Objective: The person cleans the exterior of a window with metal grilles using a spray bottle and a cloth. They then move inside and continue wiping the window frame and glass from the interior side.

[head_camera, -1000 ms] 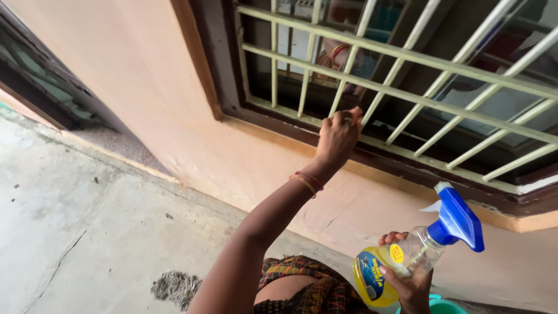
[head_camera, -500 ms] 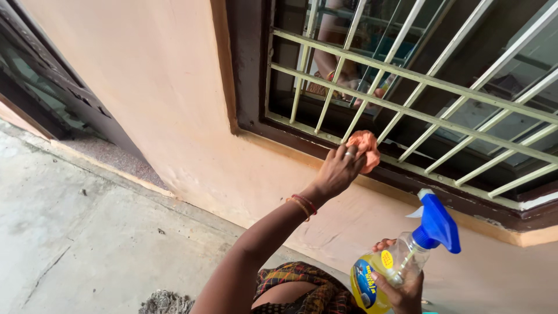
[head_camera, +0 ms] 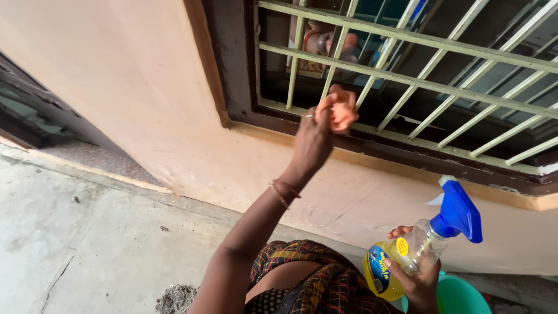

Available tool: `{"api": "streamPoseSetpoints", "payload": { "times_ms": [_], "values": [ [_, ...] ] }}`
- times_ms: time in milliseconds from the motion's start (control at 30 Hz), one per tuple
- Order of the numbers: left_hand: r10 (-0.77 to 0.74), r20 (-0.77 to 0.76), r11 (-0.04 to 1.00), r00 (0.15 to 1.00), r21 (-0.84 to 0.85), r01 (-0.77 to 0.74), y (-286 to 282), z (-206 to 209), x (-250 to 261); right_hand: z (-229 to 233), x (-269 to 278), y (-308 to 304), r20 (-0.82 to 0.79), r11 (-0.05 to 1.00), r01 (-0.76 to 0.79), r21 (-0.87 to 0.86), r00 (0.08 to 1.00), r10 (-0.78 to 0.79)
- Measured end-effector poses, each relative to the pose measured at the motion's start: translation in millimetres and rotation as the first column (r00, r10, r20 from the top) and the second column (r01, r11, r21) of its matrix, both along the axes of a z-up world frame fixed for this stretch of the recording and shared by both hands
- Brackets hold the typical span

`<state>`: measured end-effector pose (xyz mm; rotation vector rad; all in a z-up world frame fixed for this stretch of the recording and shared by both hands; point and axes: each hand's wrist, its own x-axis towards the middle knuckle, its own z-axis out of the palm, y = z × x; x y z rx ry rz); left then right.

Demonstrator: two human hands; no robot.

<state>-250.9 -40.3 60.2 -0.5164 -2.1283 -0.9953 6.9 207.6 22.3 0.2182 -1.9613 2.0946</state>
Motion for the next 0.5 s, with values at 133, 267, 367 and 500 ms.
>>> {"api": "streamPoseSetpoints", "payload": {
  "times_ms": [133, 267, 367, 500],
  "values": [
    [-0.011, 0.012, 0.986, 1.000, 0.167, 0.009, 57.9, 27.8, -27.1, -20.0, 2.2, 1.1, 0.009, 0.999, 0.029, -0.027, 1.000, -0.029],
    [-0.032, 0.439, 0.977, 0.898, 0.204, -0.065, 74.4, 38.5, -48.9, -35.1, -0.6, 5.1, 0.017, 0.997, 0.047, 0.061, 0.999, -0.048],
    [0.020, 0.403, 0.994, 0.915, 0.093, -0.063, 75.0, 35.8, -58.1, -38.5, -0.5, 2.5, 0.085, 0.993, 0.102, 0.065, 0.991, -0.107],
    [-0.086, 0.345, 0.988, 0.935, 0.153, 0.034, 76.7, 28.7, -65.0, -32.4, 4.9, -4.4, 0.086, 0.989, 0.102, 0.111, 0.990, -0.111]
  ]
}}
